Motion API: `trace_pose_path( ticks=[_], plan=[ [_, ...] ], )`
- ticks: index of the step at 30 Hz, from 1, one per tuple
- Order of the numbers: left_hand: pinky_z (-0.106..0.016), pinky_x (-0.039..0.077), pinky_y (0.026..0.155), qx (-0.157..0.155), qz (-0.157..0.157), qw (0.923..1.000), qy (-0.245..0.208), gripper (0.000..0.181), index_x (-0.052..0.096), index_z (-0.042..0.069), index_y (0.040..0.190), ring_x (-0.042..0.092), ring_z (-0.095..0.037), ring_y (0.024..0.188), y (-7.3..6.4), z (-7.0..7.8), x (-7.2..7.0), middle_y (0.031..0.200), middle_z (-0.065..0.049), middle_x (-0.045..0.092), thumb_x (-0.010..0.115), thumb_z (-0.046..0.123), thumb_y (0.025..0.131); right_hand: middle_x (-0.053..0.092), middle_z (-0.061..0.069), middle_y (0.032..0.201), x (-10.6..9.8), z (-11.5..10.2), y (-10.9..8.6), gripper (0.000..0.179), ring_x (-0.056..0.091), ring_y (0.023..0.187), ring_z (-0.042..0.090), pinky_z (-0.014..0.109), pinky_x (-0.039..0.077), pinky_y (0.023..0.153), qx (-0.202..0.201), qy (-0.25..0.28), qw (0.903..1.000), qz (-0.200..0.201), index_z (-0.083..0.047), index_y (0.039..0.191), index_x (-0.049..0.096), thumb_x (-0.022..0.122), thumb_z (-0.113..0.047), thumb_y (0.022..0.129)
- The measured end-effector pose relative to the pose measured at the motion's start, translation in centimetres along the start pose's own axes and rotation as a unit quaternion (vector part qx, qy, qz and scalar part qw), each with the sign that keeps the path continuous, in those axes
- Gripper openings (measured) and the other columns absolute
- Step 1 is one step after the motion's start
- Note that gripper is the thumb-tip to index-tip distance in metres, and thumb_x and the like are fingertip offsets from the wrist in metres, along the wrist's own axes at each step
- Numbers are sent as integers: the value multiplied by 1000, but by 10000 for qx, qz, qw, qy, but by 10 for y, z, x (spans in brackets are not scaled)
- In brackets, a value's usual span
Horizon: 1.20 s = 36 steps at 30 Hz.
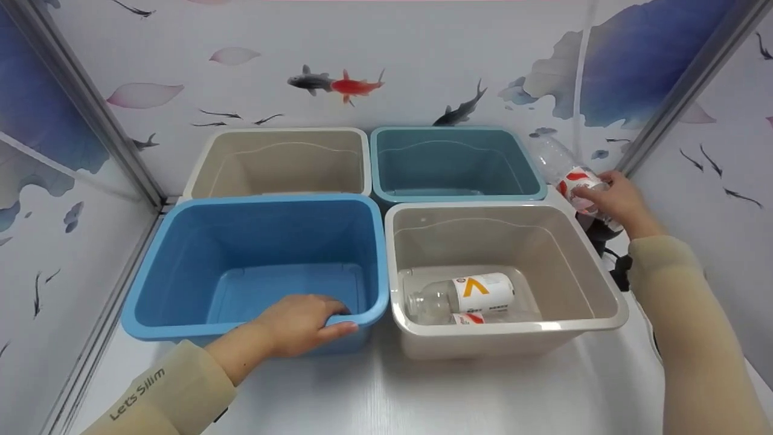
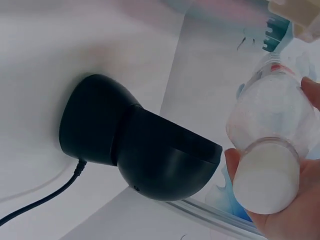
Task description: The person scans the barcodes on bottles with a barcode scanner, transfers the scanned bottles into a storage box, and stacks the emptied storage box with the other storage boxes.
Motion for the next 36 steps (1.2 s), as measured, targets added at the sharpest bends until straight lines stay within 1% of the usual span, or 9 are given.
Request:
trace_pose_path(
  ticks=[2,7,12,16,19,25,27,28,36],
  plan=[
    [-47,47,94,2,0,10000,-3,55,61,9,121,61,-24,107,0,0,0,116,-6,66,42,54,94,33,32,137,2,0,1,99,37,115,45,59,37,100,-6,-154,9999,77,2,144,20,57,-64,80],
    [-46,47,94,13,-7,10000,-3,55,61,9,120,61,-24,107,0,-1,0,115,-6,66,42,53,94,36,32,134,5,2,4,93,37,112,46,63,36,98,-184,-843,9960,242,0,142,26,62,-59,80],
    [-45,47,93,144,28,9999,81,55,61,8,120,60,-24,109,-2,0,0,117,-6,65,41,53,95,36,34,131,7,1,8,84,34,113,49,68,33,93,-551,-1539,9857,402,2,137,33,63,-53,81],
    [-45,47,93,173,4,9998,82,57,60,8,121,60,-25,111,-2,-1,0,119,-6,64,40,54,95,37,34,125,8,1,9,76,33,111,49,68,36,87,-781,-2021,9751,478,2,134,36,65,-46,81],
    [-45,46,94,134,-29,9999,56,57,60,7,122,59,-25,111,-2,-1,0,119,-7,64,40,53,95,37,33,124,8,0,8,70,32,109,48,68,38,83,-990,-2474,9629,435,1,133,38,66,-38,81],
    [-46,46,95,128,6,9999,43,54,60,7,122,60,-25,110,-1,-1,0,118,-7,65,42,51,95,41,31,127,9,-5,7,61,36,112,48,67,41,80,-1492,-3559,9224,171,-1,132,43,64,-26,81],
    [-46,46,95,137,23,9999,49,55,60,7,122,60,-25,110,-1,-1,0,118,-7,65,41,52,95,44,30,127,10,-7,7,57,38,113,48,67,41,80,-1609,-3724,9139,158,-2,132,45,61,-25,82],
    [-46,46,95,138,26,9999,42,55,60,7,122,60,-25,110,-1,-1,0,117,-7,65,41,52,95,44,29,126,11,-8,7,57,38,113,47,67,41,80,-1646,-3759,9118,166,-2,132,45,61,-24,82],
    [-46,47,94,157,9,9999,54,57,60,7,122,60,-25,109,-2,-1,-1,117,-7,65,40,53,95,47,28,123,12,-11,6,56,41,110,46,64,43,81,-1768,-3756,9094,253,-2,130,47,62,-24,80]
  ],
)
Point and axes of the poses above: each hand's wrist, its own y-axis towards the middle knuckle, its own x-axis out of the palm, z = x × y, the point moved 2 cm from there along y, towards the middle knuckle
